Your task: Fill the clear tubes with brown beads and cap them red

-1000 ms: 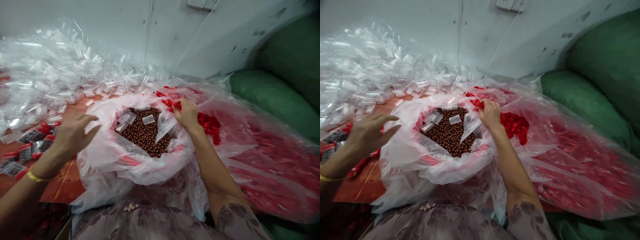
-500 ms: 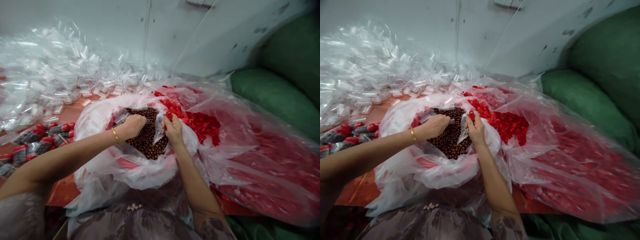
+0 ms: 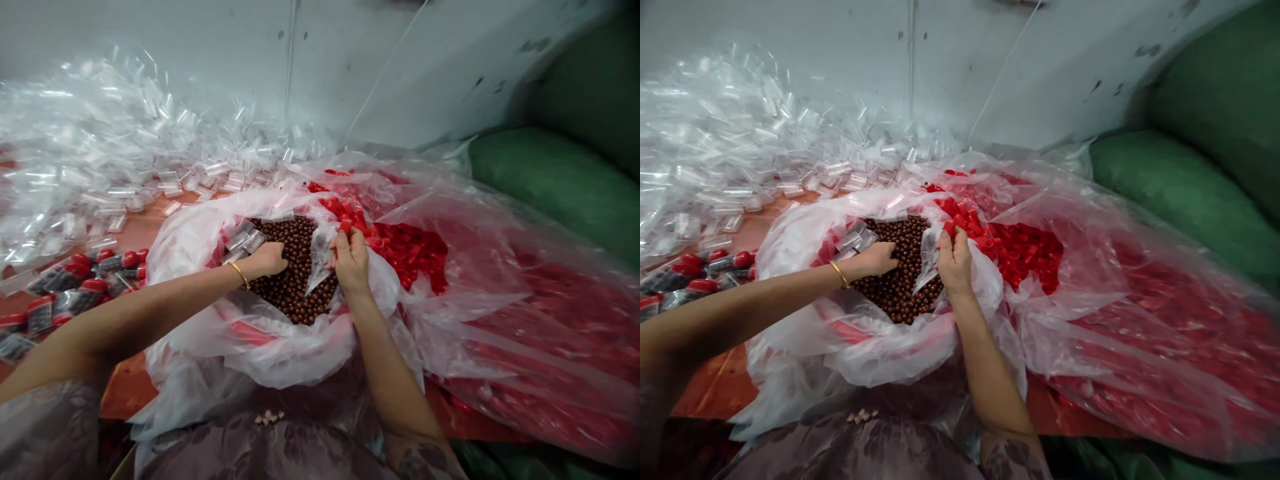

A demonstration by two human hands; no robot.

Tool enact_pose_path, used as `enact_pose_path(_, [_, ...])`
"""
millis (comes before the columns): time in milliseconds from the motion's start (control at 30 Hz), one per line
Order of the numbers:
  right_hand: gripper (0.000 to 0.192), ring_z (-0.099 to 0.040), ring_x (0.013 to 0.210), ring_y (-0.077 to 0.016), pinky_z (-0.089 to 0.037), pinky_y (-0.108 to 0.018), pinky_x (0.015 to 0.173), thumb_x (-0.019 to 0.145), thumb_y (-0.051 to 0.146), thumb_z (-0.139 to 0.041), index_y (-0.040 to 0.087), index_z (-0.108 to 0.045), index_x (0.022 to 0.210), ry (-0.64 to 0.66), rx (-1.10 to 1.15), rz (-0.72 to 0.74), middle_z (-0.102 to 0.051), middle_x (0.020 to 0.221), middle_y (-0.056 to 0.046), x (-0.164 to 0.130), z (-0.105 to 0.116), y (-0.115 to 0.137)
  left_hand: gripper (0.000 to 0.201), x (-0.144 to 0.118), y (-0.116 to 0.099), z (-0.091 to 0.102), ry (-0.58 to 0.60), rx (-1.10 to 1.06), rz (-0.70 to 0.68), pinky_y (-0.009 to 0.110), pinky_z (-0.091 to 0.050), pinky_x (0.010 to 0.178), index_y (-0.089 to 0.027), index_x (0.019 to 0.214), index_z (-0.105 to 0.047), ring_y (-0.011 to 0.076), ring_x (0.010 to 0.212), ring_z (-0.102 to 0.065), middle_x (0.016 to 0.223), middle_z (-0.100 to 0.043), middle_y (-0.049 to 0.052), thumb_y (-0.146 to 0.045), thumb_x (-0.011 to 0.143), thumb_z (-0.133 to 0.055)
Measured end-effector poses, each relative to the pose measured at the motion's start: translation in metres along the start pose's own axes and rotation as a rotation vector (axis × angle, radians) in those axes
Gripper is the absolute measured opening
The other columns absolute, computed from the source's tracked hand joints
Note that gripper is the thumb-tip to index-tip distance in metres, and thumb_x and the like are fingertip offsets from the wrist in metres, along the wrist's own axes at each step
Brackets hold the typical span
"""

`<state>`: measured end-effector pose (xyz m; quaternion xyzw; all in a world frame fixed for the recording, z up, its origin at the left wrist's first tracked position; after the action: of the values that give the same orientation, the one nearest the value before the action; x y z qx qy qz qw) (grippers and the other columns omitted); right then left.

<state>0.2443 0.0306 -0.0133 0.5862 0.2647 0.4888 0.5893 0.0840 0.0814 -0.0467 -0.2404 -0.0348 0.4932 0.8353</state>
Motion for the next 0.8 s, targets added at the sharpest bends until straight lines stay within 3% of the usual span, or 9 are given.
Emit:
enact_pose_path(100, [0.036, -0.044, 0.046, -0.0099, -0.039, -0.024, 0.042, 0.085, 0.056, -0.049, 0.023, -0.056, 0.098, 0.039, -0.016, -0.003, -0.050, 0.064, 0.003, 0.000, -0.003, 0.001, 0.027, -0.004, 0.007, 0.001, -0.018, -0.241, 0.002, 0.021, -0.047, 0.059, -0.012, 0.106, -0.060, 0.0120, 0.061, -0.061, 0.078, -0.069, 0.002, -0.018, 0.080, -0.055])
enact_pose_path(200, [0.035, -0.045, 0.049, -0.0105, -0.038, -0.024, 0.044, 0.085, 0.055, -0.049, 0.022, -0.058, 0.094, 0.082, -0.040, 0.024, -0.052, 0.066, 0.002, 0.000, -0.006, 0.002, 0.025, -0.015, 0.003, 0.010, -0.035, -0.773, -0.128, 0.022, -0.048, 0.074, -0.013, 0.097, -0.061, 0.0099, 0.075, -0.061, 0.088, -0.068, 0.001, -0.017, 0.073, -0.064])
enact_pose_path(267, [0.033, -0.043, 0.051, -0.0100, -0.037, -0.024, 0.046, 0.087, 0.053, -0.048, 0.022, -0.057, 0.086, 0.116, -0.070, 0.075, -0.051, 0.067, 0.002, -0.001, -0.008, 0.004, 0.027, -0.025, -0.001, 0.016, 0.013, -1.106, -0.194, 0.025, -0.047, 0.080, -0.013, 0.092, -0.062, 0.0106, 0.079, -0.060, 0.089, -0.067, 0.002, -0.019, 0.067, -0.071])
enact_pose_path(333, [0.033, -0.041, 0.051, -0.0097, -0.037, -0.025, 0.049, 0.088, 0.053, -0.046, 0.022, -0.055, 0.081, 0.139, -0.088, 0.110, -0.049, 0.066, 0.003, -0.001, -0.009, 0.005, 0.032, -0.037, -0.007, 0.020, 0.066, -1.255, -0.216, 0.027, -0.046, 0.081, -0.013, 0.092, -0.063, 0.0108, 0.077, -0.059, 0.087, -0.067, 0.002, -0.024, 0.064, -0.076])
enact_pose_path(467, [0.036, -0.041, 0.051, -0.0101, -0.034, -0.025, 0.049, 0.088, 0.055, -0.044, 0.022, -0.056, 0.081, 0.138, -0.114, 0.108, -0.048, 0.064, 0.003, -0.002, -0.009, 0.004, 0.039, -0.056, -0.013, 0.024, 0.105, -1.352, -0.212, 0.025, -0.045, 0.080, -0.012, 0.092, -0.062, 0.0105, 0.079, -0.059, 0.089, -0.068, 0.003, -0.030, 0.063, -0.080])
enact_pose_path(667, [0.039, -0.038, 0.050, -0.0110, -0.034, -0.026, 0.047, 0.087, 0.057, -0.046, 0.022, -0.062, 0.091, 0.203, -0.089, 0.108, -0.046, 0.064, 0.003, -0.009, -0.015, 0.012, 0.031, -0.070, -0.004, 0.006, 0.196, -1.272, -0.048, 0.022, -0.043, 0.062, -0.014, 0.094, -0.053, 0.0098, 0.068, -0.062, 0.087, -0.067, 0.003, -0.031, 0.075, -0.071])
enact_pose_path(800, [0.045, -0.041, 0.047, -0.0107, -0.037, -0.025, 0.045, 0.090, 0.054, -0.045, 0.021, -0.064, 0.114, 0.379, -0.072, 0.117, -0.049, 0.061, 0.003, -0.026, -0.031, 0.022, 0.029, -0.071, -0.003, 0.011, 0.088, -1.249, -0.162, 0.024, -0.046, 0.068, -0.014, 0.092, -0.052, 0.0088, 0.069, -0.056, 0.081, -0.060, -0.001, -0.023, 0.072, -0.071])
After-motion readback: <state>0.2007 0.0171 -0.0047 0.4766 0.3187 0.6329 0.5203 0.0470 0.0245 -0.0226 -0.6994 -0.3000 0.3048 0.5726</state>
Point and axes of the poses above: each hand's wrist, its own x-axis towards the middle knuckle, its own z-axis out of the back of the hand, y = z × x, the point moved 7 cm from there along x, towards the middle knuckle
